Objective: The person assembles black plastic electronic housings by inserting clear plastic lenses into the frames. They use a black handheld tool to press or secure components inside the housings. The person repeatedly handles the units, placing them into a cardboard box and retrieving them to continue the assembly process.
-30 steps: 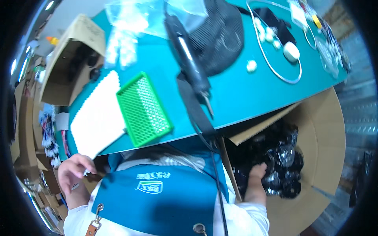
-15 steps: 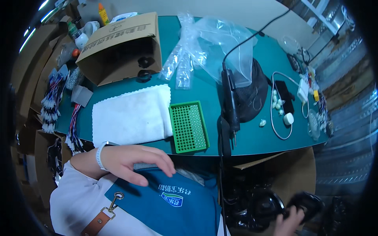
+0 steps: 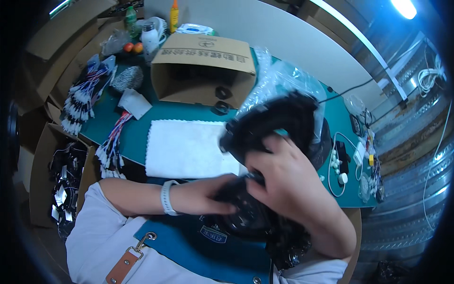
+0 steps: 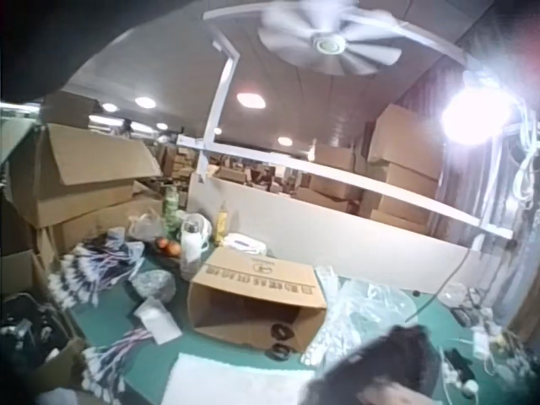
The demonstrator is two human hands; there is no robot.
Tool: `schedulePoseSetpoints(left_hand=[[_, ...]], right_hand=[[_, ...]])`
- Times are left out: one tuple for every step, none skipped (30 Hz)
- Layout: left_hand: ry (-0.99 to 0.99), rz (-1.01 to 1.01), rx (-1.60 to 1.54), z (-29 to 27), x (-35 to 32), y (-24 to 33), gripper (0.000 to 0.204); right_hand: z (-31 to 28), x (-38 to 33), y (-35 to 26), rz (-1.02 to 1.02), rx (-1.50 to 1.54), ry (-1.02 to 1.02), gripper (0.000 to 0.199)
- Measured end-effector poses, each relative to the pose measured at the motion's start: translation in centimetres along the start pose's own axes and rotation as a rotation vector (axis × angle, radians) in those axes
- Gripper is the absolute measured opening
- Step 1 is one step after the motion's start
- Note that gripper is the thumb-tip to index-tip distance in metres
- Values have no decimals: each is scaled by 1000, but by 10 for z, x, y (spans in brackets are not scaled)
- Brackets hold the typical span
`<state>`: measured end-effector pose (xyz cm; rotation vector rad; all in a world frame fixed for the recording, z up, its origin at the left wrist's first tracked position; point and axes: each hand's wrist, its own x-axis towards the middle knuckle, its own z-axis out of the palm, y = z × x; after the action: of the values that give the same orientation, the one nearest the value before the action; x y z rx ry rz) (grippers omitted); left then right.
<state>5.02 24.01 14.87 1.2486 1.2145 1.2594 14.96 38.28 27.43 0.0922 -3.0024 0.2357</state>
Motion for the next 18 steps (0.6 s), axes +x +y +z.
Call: schedulePoseSetpoints(left_hand=[[111, -12, 20, -8, -10, -2, 54], [201, -61, -36, -16, -26, -5, 50], [291, -107, -93, -24, -42, -7, 46], [330, -128, -177, -35, -57, -12, 43], [419, -261, -64, -45, -71, -4, 40], [512, -240, -238, -52, -83, -14, 41], [615, -218, -411, -56, -96, -23, 43], [702, -285, -490, -61, -103, -11, 43], [786, -354, -568, -67, -109, 2, 44], [808, -341, -586, -75, -120, -10, 44], [846, -340, -558, -76, -120, -9, 43], [879, -340, -529, -77, -119, -5, 42], [904, -340, -499, -78, -116, -4, 41], [892, -338, -481, -82, -115, -15, 42], [840, -349, -495, -83, -113, -16, 43], [789, -361, -510, -84, -111, -18, 43], [737, -373, -525, -84, -109, -20, 43], [727, -370, -475, -82, -111, -17, 42]], right_hand=[[4, 17, 4, -90, 90, 2, 26], [2, 37, 4, -49, 233, -131, 28], [9, 51, 10, -115, 293, -103, 29], [12, 63, 9, -46, 343, -84, 30], [16, 70, 8, 34, 388, -62, 31], [25, 73, 14, -38, 361, -11, 29], [29, 77, 12, 76, 478, -96, 29], [33, 78, 12, 213, 584, -183, 28], [37, 78, 13, 355, 687, -268, 27], [47, 76, 14, 392, 810, -239, 29], [63, 77, 17, 425, 856, -256, 30], [70, 77, 13, 462, 795, -304, 32], [76, 78, 7, 505, 731, -346, 34], [86, 77, 7, 435, 639, -355, 36], [95, 75, 7, 367, 545, -363, 38], [90, 76, -1, 397, 538, -438, 40], [98, 69, 5, 220, 382, -360, 41], [92, 67, 8, 152, 232, -297, 40]])
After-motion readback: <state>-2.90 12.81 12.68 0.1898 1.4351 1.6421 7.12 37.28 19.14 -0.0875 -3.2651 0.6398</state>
